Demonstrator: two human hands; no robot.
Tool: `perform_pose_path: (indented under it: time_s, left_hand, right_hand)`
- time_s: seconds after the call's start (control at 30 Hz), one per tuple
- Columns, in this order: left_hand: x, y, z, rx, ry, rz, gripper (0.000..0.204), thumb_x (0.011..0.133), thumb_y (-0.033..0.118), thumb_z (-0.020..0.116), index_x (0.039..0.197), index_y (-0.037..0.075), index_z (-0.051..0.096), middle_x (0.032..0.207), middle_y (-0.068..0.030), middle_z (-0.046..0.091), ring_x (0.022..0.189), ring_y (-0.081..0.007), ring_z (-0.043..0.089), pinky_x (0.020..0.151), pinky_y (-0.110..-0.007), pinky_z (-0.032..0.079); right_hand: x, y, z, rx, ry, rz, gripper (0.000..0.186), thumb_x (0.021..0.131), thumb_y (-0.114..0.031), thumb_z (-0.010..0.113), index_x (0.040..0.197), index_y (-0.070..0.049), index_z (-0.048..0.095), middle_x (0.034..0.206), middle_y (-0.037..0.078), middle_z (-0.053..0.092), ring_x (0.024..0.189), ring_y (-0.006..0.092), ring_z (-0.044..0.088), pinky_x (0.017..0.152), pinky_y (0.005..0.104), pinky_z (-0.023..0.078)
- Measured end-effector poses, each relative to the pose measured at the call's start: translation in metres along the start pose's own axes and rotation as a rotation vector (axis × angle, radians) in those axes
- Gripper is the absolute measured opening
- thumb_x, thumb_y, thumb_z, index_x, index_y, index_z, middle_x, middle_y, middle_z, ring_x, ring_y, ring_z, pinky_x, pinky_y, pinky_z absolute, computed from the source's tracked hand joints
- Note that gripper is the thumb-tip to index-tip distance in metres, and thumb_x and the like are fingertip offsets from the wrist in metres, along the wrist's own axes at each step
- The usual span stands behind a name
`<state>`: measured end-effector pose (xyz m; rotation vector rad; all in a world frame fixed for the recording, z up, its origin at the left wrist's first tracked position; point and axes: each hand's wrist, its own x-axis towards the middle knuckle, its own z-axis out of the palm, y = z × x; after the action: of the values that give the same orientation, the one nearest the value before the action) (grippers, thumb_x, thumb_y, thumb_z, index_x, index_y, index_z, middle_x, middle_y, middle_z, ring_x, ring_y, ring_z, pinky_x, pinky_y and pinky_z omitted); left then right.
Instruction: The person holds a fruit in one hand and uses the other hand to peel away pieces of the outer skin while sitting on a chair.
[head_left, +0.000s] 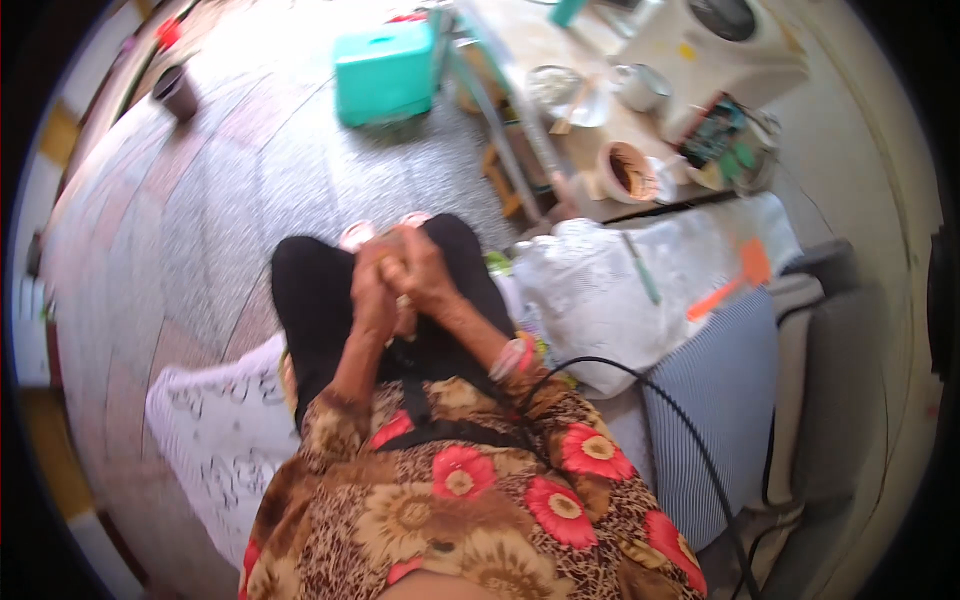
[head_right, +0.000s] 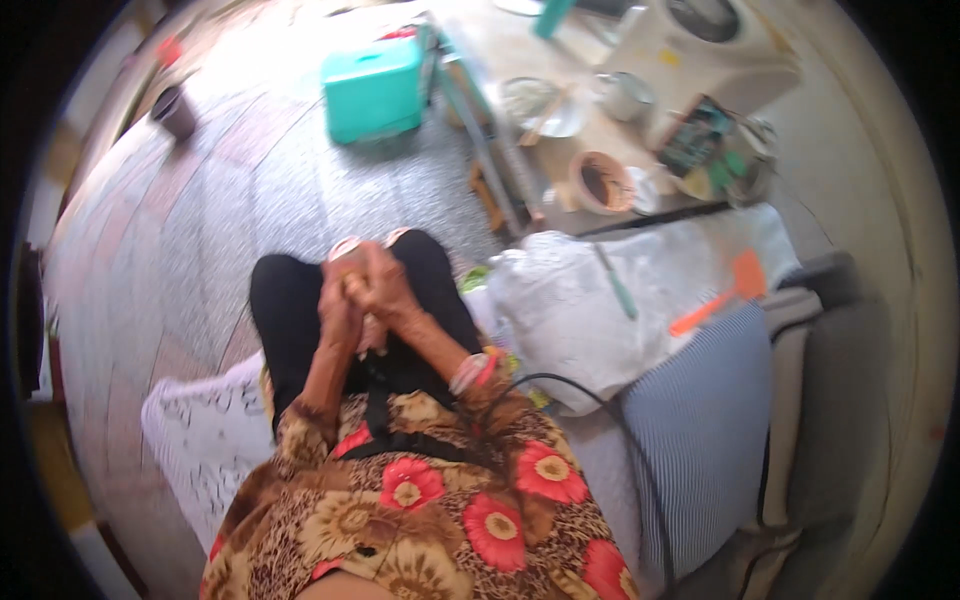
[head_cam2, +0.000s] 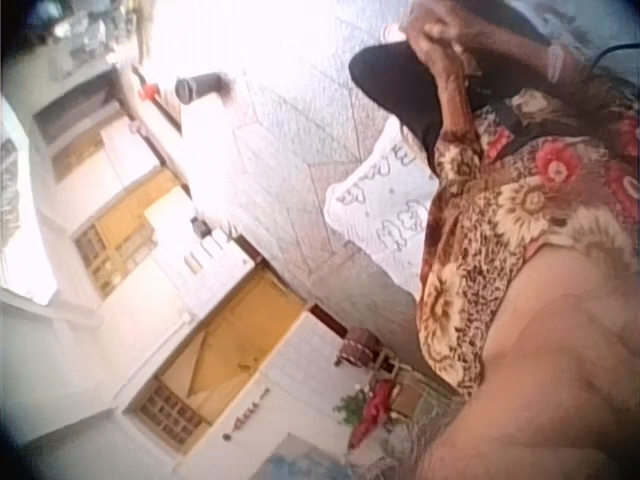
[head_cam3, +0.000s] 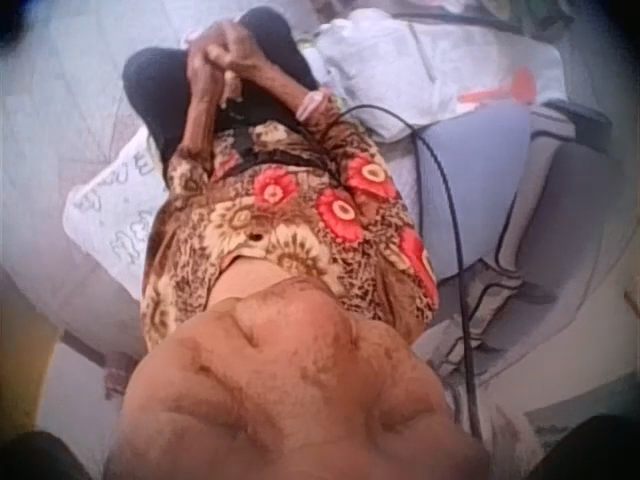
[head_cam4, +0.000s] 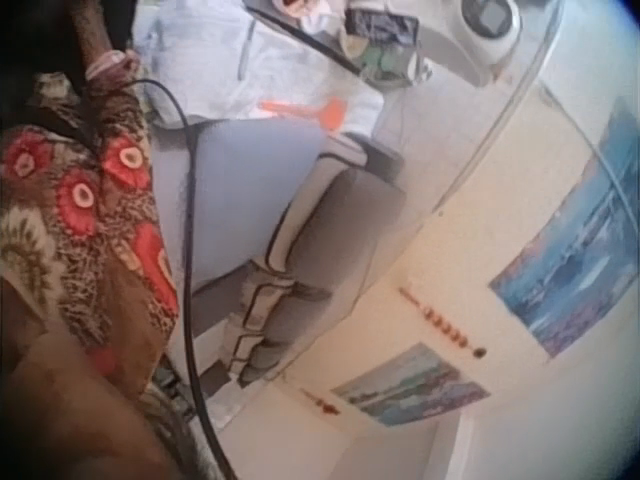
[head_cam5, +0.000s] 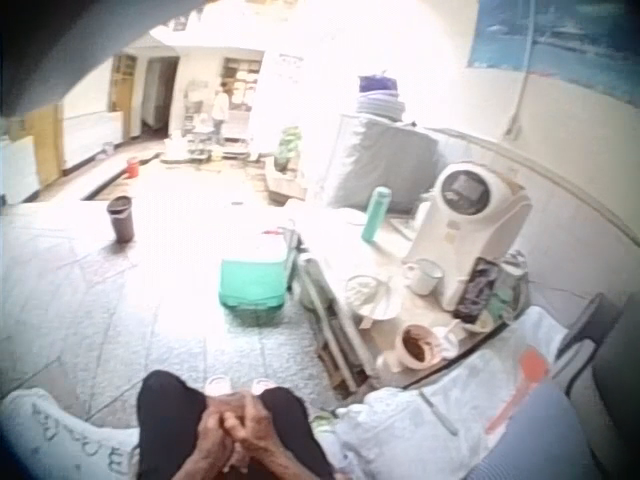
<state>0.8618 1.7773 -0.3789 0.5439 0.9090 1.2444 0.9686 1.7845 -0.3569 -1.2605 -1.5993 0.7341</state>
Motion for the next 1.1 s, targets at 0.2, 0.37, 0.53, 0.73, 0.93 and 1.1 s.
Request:
perform_pose_path:
  time_s: [0.2,0.37,0.53,0.73,0.93,1.1]
  left_hand:
    - [-0.003,-0.001,0.010,-0.270,-0.195,0.016,0.047,0.099,0.038,0.033,0.125,-0.001,0.041,0.120,-0.0127,0.048,0.111,-0.0215,0.050,0.095,-0.033,0.042]
    - [-0.010,0.016,0.005,-0.227,-0.265,0.017,0.043,0.095,0.034,0.038,0.123,0.002,0.044,0.116,-0.0104,0.052,0.109,-0.0200,0.052,0.095,-0.035,0.041]
    - [-0.002,0.011,0.003,-0.087,-0.237,0.072,0.043,0.091,0.032,0.042,0.124,0.004,0.044,0.112,-0.0094,0.053,0.104,-0.0190,0.054,0.091,-0.033,0.044]
    - [0.000,0.008,0.002,-0.017,-0.252,0.099,0.049,0.091,0.036,0.044,0.128,0.004,0.040,0.119,-0.0123,0.049,0.109,-0.0217,0.051,0.094,-0.033,0.041]
    - [-0.003,0.008,0.014,-0.004,-0.220,0.099,0.044,0.091,0.036,0.044,0.123,0.006,0.043,0.112,-0.0083,0.049,0.104,-0.0173,0.051,0.090,-0.030,0.041]
    - [-0.008,0.008,0.015,-0.034,-0.195,0.090,0.050,0.089,0.041,0.045,0.125,0.006,0.043,0.120,-0.0079,0.049,0.112,-0.0189,0.049,0.096,-0.034,0.040]
  right_hand:
    - [-0.001,0.000,-0.001,0.130,0.039,0.018,0.039,0.075,-0.016,0.060,0.108,0.003,0.050,0.094,0.022,0.059,0.086,0.0340,0.060,0.077,0.0377,0.048]
    - [0.003,-0.001,-0.010,0.514,-0.107,0.247,0.040,0.078,-0.021,0.059,0.108,0.004,0.050,0.089,0.014,0.061,0.083,0.0205,0.060,0.073,0.0331,0.049]
    - [0.006,-0.003,-0.011,0.302,-0.120,0.113,0.046,0.080,-0.028,0.060,0.114,0.000,0.049,0.096,0.018,0.061,0.089,0.0255,0.061,0.077,0.0349,0.049]
    - [0.005,-0.002,-0.006,0.290,-0.073,0.091,0.041,0.080,-0.025,0.058,0.111,0.000,0.047,0.095,0.016,0.058,0.089,0.0227,0.058,0.079,0.0332,0.046]
    - [0.003,-0.001,-0.009,0.268,-0.010,0.066,0.039,0.079,-0.025,0.056,0.104,0.003,0.047,0.090,0.017,0.058,0.086,0.0245,0.059,0.076,0.0352,0.047]
    - [0.003,-0.006,-0.008,0.290,-0.006,0.094,0.038,0.078,-0.026,0.056,0.103,0.002,0.047,0.087,0.016,0.058,0.083,0.0234,0.059,0.075,0.0351,0.048]
